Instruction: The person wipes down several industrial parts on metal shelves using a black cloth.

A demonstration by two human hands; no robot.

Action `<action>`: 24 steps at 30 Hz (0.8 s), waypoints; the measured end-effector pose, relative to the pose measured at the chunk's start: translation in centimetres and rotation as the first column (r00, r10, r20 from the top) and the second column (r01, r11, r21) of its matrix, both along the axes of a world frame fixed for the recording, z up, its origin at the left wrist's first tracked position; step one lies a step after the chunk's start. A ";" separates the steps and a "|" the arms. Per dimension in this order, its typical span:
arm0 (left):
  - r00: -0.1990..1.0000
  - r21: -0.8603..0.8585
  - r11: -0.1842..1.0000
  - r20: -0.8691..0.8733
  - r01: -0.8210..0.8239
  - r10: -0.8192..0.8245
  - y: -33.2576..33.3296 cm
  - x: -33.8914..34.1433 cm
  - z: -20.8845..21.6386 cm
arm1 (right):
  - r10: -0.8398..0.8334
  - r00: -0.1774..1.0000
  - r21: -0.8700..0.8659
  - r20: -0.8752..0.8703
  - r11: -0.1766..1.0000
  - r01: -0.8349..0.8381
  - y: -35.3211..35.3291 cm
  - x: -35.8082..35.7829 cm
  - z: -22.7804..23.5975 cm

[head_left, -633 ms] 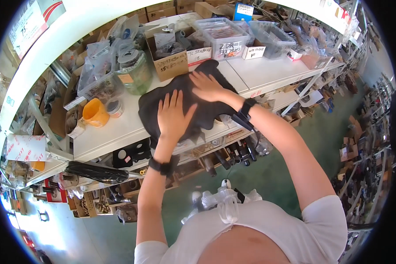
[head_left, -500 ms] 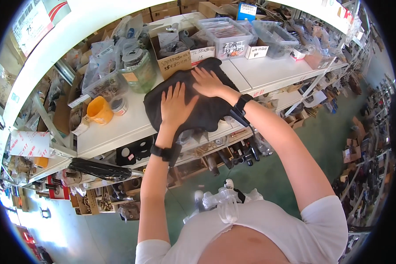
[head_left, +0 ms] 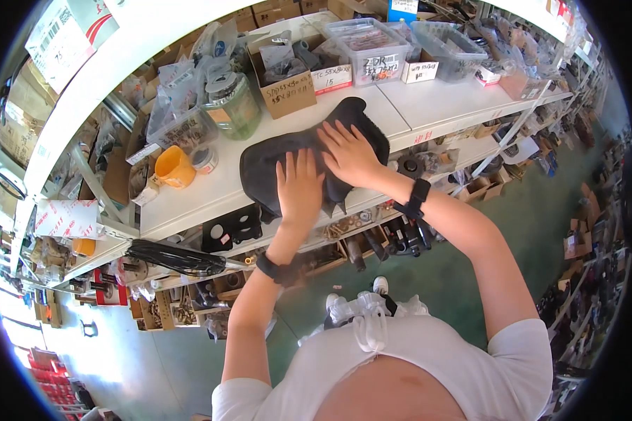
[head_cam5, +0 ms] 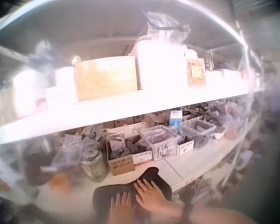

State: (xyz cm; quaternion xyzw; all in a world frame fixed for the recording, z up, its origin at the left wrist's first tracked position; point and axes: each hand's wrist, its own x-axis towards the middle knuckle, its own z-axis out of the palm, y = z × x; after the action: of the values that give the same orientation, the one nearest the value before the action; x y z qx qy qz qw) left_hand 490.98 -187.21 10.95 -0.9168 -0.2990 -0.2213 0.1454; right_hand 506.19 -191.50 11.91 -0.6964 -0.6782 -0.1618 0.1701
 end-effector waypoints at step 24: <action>0.991 -0.272 0.958 0.068 -0.091 0.114 4.2 2.9 1.2 | 0.057 0.927 0.229 0.370 0.962 -0.150 11.5 3.8 9.0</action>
State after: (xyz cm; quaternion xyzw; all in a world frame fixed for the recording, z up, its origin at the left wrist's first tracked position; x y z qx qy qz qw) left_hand 493.86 -183.03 12.14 -0.9013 -0.3791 -0.2087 0.0189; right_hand 509.98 -179.96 20.93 -0.5905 -0.7075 -0.3625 0.1391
